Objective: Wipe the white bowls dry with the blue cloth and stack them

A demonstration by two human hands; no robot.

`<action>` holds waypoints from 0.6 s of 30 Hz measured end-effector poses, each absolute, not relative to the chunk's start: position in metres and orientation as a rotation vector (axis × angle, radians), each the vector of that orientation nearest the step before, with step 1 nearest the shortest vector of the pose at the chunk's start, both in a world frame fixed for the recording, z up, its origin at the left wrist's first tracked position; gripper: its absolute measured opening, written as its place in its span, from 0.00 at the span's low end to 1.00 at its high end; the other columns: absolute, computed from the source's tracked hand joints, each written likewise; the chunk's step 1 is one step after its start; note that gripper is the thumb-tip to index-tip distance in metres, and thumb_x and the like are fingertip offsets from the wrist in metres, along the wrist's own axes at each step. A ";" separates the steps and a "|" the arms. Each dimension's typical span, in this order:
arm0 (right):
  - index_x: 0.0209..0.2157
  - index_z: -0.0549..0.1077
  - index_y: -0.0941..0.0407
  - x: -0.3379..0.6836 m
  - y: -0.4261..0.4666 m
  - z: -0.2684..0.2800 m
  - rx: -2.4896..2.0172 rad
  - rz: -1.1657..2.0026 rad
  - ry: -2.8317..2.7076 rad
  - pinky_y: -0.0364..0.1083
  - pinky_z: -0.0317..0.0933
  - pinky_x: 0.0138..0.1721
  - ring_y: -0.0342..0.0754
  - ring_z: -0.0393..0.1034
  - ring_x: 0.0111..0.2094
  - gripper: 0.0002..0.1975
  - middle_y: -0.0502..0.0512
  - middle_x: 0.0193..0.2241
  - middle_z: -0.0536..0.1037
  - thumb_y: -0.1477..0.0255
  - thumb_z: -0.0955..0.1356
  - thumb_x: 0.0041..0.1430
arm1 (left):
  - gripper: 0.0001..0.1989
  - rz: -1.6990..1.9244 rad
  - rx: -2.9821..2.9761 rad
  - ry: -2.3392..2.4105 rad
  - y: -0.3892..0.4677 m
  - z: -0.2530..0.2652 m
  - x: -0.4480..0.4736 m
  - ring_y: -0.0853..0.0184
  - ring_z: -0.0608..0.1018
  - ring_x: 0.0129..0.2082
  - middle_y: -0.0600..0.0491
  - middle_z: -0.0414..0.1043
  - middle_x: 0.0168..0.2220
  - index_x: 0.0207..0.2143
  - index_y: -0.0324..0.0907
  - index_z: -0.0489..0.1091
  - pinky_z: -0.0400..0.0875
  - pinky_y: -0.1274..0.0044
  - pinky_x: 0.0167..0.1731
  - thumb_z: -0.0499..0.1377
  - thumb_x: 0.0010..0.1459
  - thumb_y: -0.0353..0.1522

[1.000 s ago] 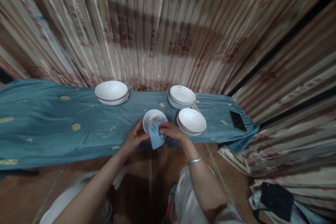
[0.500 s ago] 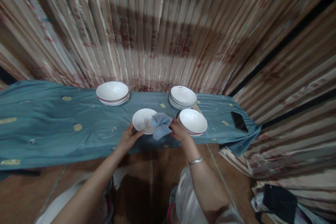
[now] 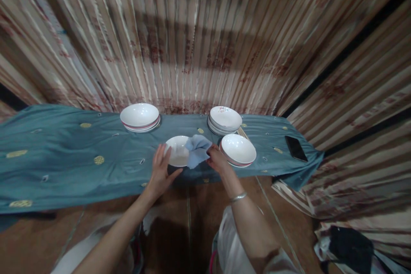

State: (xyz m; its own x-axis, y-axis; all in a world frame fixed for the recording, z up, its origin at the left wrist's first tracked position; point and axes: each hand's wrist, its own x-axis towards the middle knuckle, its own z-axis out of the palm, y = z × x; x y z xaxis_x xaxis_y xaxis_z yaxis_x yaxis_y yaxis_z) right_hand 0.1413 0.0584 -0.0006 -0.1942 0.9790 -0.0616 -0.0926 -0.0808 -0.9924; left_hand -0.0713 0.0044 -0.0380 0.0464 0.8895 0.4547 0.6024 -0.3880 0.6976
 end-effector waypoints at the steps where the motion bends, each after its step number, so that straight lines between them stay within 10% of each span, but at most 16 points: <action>1: 0.20 0.65 0.54 0.140 0.059 -0.001 -1.082 1.469 -1.183 0.43 0.62 0.27 0.44 0.65 0.22 0.07 0.47 0.16 0.69 0.67 0.65 0.46 | 0.30 1.221 2.120 1.479 0.004 -0.037 -0.070 0.49 0.51 0.66 0.41 0.56 0.64 0.57 0.44 0.64 0.36 0.51 0.61 0.62 0.51 0.39; 6: 0.21 0.66 0.53 0.136 0.060 0.003 -1.039 1.542 -0.999 0.42 0.59 0.24 0.44 0.64 0.21 0.09 0.48 0.18 0.70 0.65 0.67 0.47 | 0.12 1.052 2.287 1.395 0.005 -0.037 -0.064 0.50 0.70 0.55 0.45 0.76 0.47 0.40 0.47 0.76 0.25 0.50 0.60 0.56 0.55 0.30; 18: 0.26 0.71 0.54 0.132 0.061 0.011 -1.039 1.431 -0.978 0.45 0.65 0.30 0.47 0.70 0.27 0.12 0.51 0.22 0.76 0.59 0.70 0.47 | 0.09 1.099 2.108 1.438 0.018 -0.026 -0.059 0.55 0.76 0.44 0.49 0.79 0.37 0.33 0.47 0.77 0.22 0.57 0.61 0.55 0.56 0.33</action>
State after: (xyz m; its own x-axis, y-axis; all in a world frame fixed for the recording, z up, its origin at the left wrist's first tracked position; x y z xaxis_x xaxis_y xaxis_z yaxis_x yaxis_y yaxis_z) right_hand 0.1324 0.0606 0.0112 -0.0558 0.9947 -0.0865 -0.2808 -0.0988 -0.9547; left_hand -0.0588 0.0180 -0.0257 0.1786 0.9004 0.3968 0.6194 -0.4162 0.6657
